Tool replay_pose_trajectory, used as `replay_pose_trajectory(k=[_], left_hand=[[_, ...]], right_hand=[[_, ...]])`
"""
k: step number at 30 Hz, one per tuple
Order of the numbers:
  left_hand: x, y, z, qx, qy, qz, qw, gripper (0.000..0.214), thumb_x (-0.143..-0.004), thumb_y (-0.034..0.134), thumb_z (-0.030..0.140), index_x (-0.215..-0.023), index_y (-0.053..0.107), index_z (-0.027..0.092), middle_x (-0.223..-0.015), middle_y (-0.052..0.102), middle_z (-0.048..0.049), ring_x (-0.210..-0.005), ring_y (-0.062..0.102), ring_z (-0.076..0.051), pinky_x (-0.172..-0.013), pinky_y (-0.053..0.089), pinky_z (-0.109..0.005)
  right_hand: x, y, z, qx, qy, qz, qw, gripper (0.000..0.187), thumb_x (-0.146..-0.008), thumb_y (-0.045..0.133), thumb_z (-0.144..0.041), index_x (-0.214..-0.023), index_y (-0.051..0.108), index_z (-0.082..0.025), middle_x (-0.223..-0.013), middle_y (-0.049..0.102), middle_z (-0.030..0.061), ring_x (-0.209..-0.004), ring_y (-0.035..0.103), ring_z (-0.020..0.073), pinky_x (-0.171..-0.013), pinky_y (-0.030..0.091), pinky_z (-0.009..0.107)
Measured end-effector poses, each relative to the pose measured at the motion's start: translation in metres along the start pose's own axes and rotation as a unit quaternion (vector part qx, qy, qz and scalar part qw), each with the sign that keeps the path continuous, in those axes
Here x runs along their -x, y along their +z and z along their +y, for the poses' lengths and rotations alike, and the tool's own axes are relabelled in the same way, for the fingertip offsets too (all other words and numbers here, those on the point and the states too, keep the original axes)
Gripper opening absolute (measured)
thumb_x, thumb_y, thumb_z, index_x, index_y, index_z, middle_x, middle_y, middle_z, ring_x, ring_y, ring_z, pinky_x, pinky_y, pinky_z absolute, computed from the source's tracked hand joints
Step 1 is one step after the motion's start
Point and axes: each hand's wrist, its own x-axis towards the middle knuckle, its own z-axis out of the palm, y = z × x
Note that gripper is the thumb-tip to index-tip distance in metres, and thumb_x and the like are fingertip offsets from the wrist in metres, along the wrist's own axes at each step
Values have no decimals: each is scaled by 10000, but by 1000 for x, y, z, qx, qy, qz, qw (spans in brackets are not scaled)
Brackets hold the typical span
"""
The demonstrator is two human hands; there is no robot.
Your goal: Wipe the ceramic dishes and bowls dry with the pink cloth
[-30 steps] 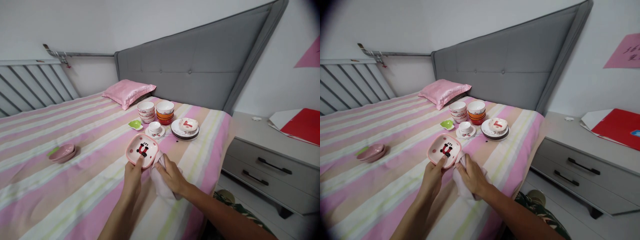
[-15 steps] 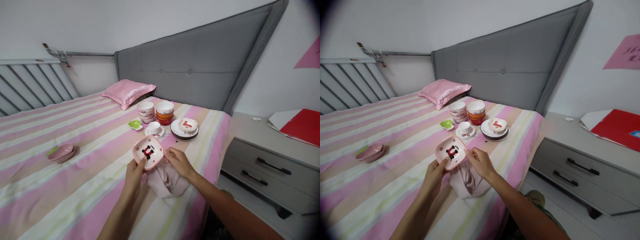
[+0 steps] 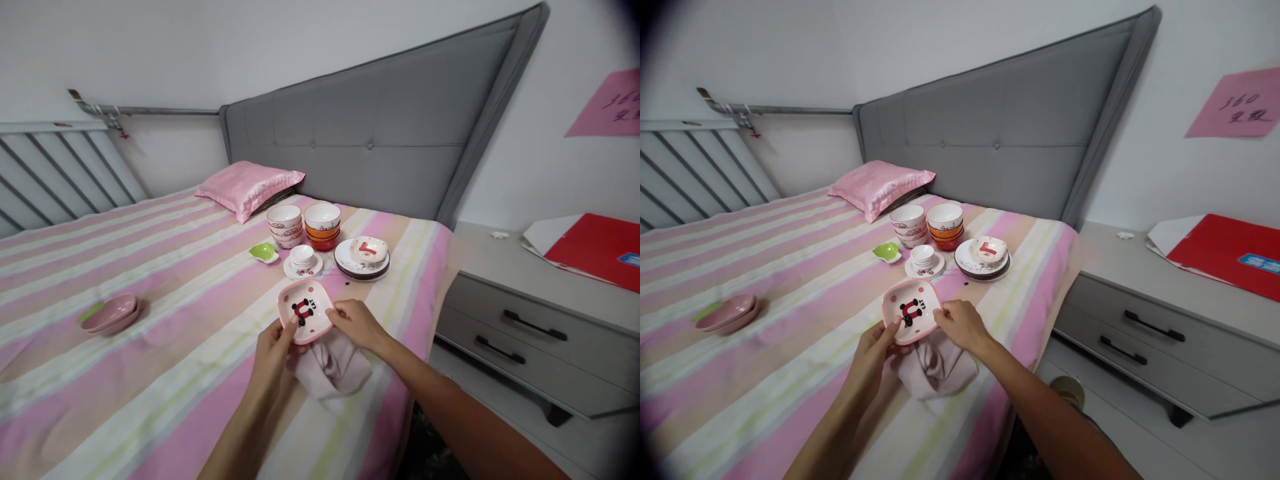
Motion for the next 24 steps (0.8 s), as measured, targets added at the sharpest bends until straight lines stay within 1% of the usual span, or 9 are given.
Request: replay_pose_trajectory(k=[3, 5, 7, 9, 13, 15, 17, 20, 24], left_hand=[[2, 2, 2, -13, 19, -27, 999, 470, -723, 610, 523, -947, 638, 110, -678, 664, -60, -586, 616, -170, -579, 457, -256], [1, 1, 0, -27, 40, -33, 998, 551, -727, 609, 513, -1123, 580, 132, -778, 681, -66, -604, 621, -167, -573, 456, -256], [0, 1, -5, -56, 63, -40, 996, 591, -730, 613, 489, -1205, 527, 149, -904, 674, -80, -637, 622, -160, -602, 468, -267], [-3, 0, -13, -120, 88, -58, 987, 543, -732, 616, 461, -1166, 559, 142, -964, 662, -96, -686, 620, -166, -637, 472, -279], [-6, 1, -27, -288, 134, -92, 944, 405, -727, 617, 390, -1040, 639, 134, -838, 668, -81, -682, 591, -178, -630, 446, -284], [-5, 3, -30, -330, 140, -93, 929, 378, -726, 611, 356, -1033, 644, 138, -806, 662, -75, -681, 587, -183, -629, 437, -286], [-5, 5, -30, -342, 141, -93, 924, 364, -727, 603, 339, -1028, 649, 141, -822, 663, -82, -695, 588, -187, -635, 434, -288], [-5, 5, -29, -331, 139, -92, 929, 347, -729, 596, 337, -1010, 660, 144, -845, 665, -94, -700, 587, -190, -637, 433, -289], [-6, 4, -29, -325, 136, -94, 931, 342, -727, 593, 340, -1004, 663, 151, -847, 664, -94, -700, 583, -191, -644, 433, -293]], right_hand=[[-3, -3, 4, -22, 35, 8, 999, 343, -777, 435, -334, -467, 421, -189, -448, 431, -37, -468, 406, 100, -482, 261, 216], [-6, -6, 7, -33, 62, 27, 997, 338, -769, 427, -343, -470, 452, -188, -454, 467, -29, -477, 443, 109, -491, 300, 212], [-8, -10, 11, -36, 87, 58, 994, 333, -756, 429, -352, -467, 464, -189, -458, 478, -26, -488, 458, 115, -500, 318, 214], [-11, -16, 16, -35, 111, 93, 989, 330, -746, 429, -361, -468, 477, -189, -458, 483, -23, -489, 460, 117, -502, 323, 217], [-21, -35, 26, -22, 164, 169, 972, 327, -737, 423, -380, -495, 527, -186, -467, 503, -12, -482, 465, 125, -487, 326, 225], [-29, -48, 33, -9, 192, 209, 959, 315, -727, 435, -376, -501, 547, -185, -473, 520, -1, -490, 479, 135, -482, 329, 231], [-39, -60, 41, 4, 221, 243, 944, 286, -715, 447, -351, -527, 582, -183, -501, 562, 17, -509, 509, 148, -487, 343, 238], [-55, -78, 54, 24, 270, 286, 919, 249, -700, 465, -310, -566, 625, -174, -567, 622, 55, -540, 550, 175, -494, 362, 259], [-75, -93, 69, 54, 323, 313, 892, 230, -724, 502, -281, -608, 659, -161, -642, 659, 98, -597, 592, 211, -526, 391, 293]])
